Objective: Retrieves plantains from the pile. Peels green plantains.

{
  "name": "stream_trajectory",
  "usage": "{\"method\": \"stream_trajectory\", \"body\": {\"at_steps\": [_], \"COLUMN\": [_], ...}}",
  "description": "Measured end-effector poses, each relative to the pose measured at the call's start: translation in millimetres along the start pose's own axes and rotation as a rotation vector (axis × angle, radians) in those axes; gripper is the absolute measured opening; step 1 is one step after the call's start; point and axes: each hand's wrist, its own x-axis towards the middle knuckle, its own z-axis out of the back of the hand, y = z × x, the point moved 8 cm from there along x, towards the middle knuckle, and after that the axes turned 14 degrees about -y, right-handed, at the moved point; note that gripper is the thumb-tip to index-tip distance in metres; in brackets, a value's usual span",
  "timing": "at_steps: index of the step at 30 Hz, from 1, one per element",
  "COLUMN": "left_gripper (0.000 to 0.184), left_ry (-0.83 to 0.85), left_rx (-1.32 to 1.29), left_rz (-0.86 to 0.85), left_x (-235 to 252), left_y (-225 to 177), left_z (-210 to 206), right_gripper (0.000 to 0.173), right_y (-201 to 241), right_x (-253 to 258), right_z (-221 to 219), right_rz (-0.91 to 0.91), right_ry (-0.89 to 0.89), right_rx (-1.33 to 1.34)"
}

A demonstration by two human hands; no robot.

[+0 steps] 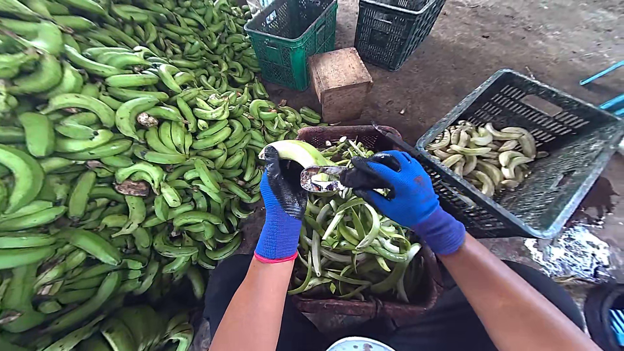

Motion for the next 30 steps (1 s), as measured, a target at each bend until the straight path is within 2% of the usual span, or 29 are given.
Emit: {"method": "stream_trajectory", "body": {"at_steps": [4, 6, 8, 9, 11, 13, 16, 18, 20, 23, 25, 27, 30], "left_gripper": [0.035, 0.037, 0.039, 0.039, 0.041, 0.043, 0.047, 0.049, 0.05, 0.054, 0.04, 0.032, 0.041], "left_ry": [0.152, 0.282, 0.368, 0.36, 0.24, 0.251, 0.449, 0.557, 0.558, 0.353, 0.22, 0.189, 0.202], "left_rx": [0.09, 0.164, 0.252, 0.325, 0.581, 0.822, 1.041, 1.139, 1.174, 1.027, 0.803, 0.526, 0.128], "left_rz": [-0.066, -0.039, 0.031, 0.048, 0.015, -0.049, -0.12, -0.143, -0.09, 0.026, 0.072, 0.188, 0.477], "left_x": [-13.3, -21.5, -25.0, -25.2, -25.1, -27.6, -37.9, -44.0, -45.6, -32.0, -19.8, -14.2, -13.3], "left_y": [-1.5, 0.4, 3.8, 5.6, 9.3, 12.7, 20.5, 31.4, 38.3, 36.6, 33.7, 31.5, 36.8], "left_z": [-12.6, -20.8, -25.0, -23.5, -16.5, -15.1, -25.2, -32.3, -30.9, -13.0, 5.1, 12.8, 1.1], "right_gripper": [0.054, 0.053, 0.053, 0.054, 0.055, 0.055, 0.043, 0.042, 0.043, 0.041, 0.051, 0.059, 0.049], "right_y": [-8.4, -12.5, -14.5, -14.7, -17.9, -26.5, -42.7, -52.8, -60.6, -48.9, -28.4, -8.4, 7.0], "right_x": [3.0, 4.4, 5.6, 6.2, 6.0, 4.0, 0.9, -2.9, -7.5, -6.4, -6.3, -10.2, -13.7], "right_z": [3.7, 5.4, 7.6, 8.4, 7.6, 3.8, -2.6, -10.0, -16.8, -14.8, -12.8, -13.4, -7.8], "right_rz": [-0.092, -0.162, -0.154, -0.121, -0.047, -0.063, -0.343, -0.536, -0.609, -0.502, -0.294, -0.03, 0.204], "right_ry": [0.052, 0.105, 0.115, 0.105, 0.082, 0.104, 0.261, 0.384, 0.432, 0.337, 0.246, 0.156, 0.041], "right_rx": [-0.012, 0.02, 0.032, 0.018, -0.035, -0.074, -0.004, 0.057, 0.058, 0.09, 0.092, 0.081, 0.039]}}
